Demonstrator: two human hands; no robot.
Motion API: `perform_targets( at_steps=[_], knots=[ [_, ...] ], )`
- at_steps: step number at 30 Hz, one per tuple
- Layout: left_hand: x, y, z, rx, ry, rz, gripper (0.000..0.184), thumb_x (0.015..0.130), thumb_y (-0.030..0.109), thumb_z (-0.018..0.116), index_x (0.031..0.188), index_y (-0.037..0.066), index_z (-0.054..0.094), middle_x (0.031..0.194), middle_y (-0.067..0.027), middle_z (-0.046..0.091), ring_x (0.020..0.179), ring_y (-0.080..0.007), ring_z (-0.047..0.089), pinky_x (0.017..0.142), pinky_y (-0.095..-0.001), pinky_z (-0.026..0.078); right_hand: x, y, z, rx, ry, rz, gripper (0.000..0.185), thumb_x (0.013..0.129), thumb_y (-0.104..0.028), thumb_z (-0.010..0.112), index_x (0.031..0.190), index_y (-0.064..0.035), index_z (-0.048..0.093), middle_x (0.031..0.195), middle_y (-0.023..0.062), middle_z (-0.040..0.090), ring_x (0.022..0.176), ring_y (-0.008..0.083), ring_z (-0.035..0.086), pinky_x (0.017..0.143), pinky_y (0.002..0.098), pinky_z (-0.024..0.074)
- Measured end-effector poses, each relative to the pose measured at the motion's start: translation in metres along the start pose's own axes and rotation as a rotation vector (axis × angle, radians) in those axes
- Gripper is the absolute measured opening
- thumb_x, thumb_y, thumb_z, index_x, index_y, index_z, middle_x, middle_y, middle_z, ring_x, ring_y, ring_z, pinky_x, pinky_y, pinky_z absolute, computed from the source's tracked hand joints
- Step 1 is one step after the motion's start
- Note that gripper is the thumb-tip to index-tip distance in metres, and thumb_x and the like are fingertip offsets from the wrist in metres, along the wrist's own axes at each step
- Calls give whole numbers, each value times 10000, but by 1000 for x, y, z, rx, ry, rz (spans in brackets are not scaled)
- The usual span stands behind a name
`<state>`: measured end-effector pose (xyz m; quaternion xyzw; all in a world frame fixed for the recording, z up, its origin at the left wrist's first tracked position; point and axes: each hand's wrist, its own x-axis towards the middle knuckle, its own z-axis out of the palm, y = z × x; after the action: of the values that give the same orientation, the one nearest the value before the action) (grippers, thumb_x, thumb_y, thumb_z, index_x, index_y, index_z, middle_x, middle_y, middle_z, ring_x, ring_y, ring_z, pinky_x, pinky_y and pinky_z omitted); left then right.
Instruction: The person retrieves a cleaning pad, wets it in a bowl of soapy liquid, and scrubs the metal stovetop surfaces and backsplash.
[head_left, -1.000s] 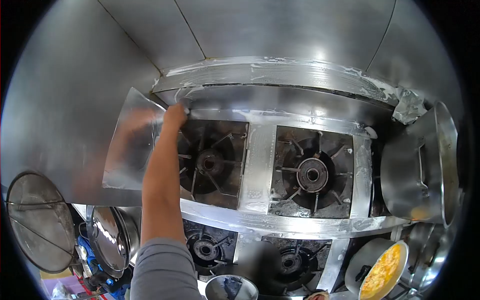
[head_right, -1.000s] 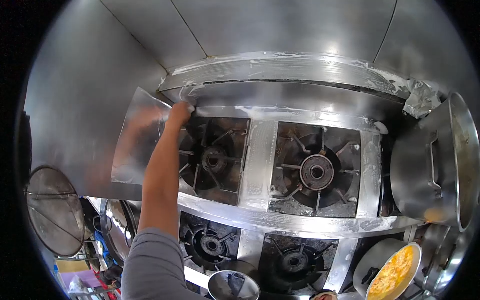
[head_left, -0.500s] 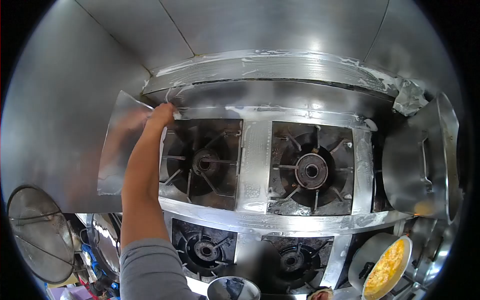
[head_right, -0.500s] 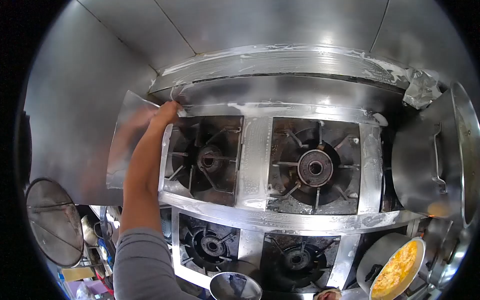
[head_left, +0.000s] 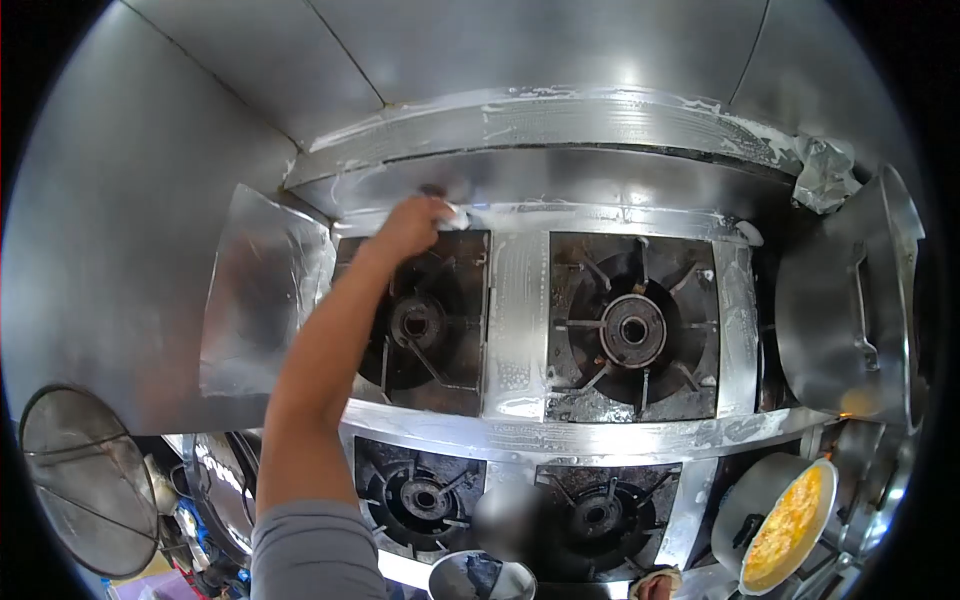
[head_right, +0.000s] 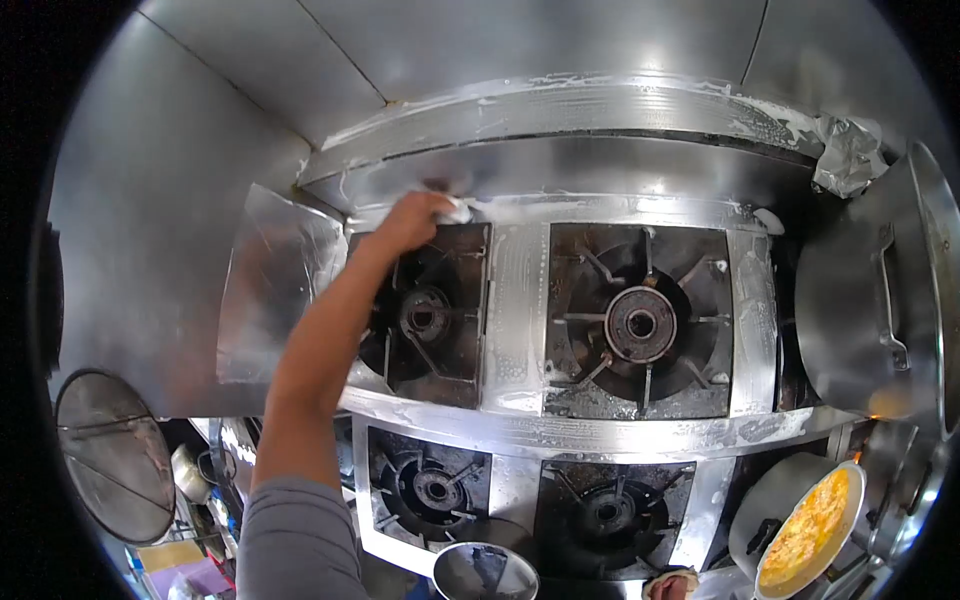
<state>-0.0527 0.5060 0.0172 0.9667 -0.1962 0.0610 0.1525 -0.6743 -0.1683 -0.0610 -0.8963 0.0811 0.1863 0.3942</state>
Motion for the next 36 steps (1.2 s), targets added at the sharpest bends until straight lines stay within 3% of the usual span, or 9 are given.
perform_targets(
  at_steps=[5,11,14,17,20,22,24,28,36],
  knots=[
    [-40,-83,-24,178,-102,-263,374,722,-32,591,1030,88,765,1043,-177,730,1022,-403,670,932,-450,539,-7,25,12,185,54,83,102,1023,-113,559,964,-34,537,874,108,537,785,238,531,739,365,473],
    [53,39,63,-316,-47,57,414,678,-91,590,1034,47,750,1011,-206,714,972,-373,683,883,-446,548,-1,20,7,66,78,23,117,994,-133,600,967,-24,565,880,133,566,805,277,561,753,392,486],
    [94,154,66,-10,27,205,378,686,-42,643,1032,63,752,1058,-178,719,970,-354,680,880,-427,549,1,1,3,-10,94,-3,130,979,-142,621,968,-20,579,883,145,580,814,297,575,760,406,493],
    [61,98,74,-99,203,370,397,682,-48,634,1036,79,758,1056,-171,727,1010,-356,681,919,-446,544,11,-26,-11,-171,180,-77,157,946,-159,649,957,-8,608,880,167,604,837,344,596,783,444,500],
    [19,39,21,-11,-51,-33,455,692,-127,555,1047,69,761,1111,-190,725,1118,-358,665,991,-406,533,21,-18,-1,-331,368,-215,146,863,-164,670,892,-22,657,851,170,640,823,408,620,776,519,502],
    [27,65,18,-27,-66,-75,469,675,-143,544,1041,55,760,1126,-203,719,1135,-371,659,1005,-408,527,16,21,17,-377,322,-155,185,675,-193,654,677,-63,522,653,147,521,673,406,533,707,551,391],
    [58,93,56,-247,49,205,449,673,-119,569,1037,59,763,1107,-204,722,1086,-392,673,974,-432,537,21,23,26,-378,354,-116,201,677,-202,637,658,-77,480,697,135,499,709,398,509,709,547,366],
    [155,251,109,-49,-41,98,358,687,-14,659,1023,62,757,1089,-210,719,1027,-407,672,941,-465,541,17,30,32,-467,401,-167,191,693,-220,614,718,-48,533,781,172,529,778,433,522,751,569,379],
    [82,128,82,12,54,116,391,688,-19,680,1050,102,765,1093,-173,695,1098,-383,642,960,-466,518,12,37,34,-445,404,-88,230,670,-277,641,715,-66,562,784,166,551,790,423,533,783,568,383]
  ],
)
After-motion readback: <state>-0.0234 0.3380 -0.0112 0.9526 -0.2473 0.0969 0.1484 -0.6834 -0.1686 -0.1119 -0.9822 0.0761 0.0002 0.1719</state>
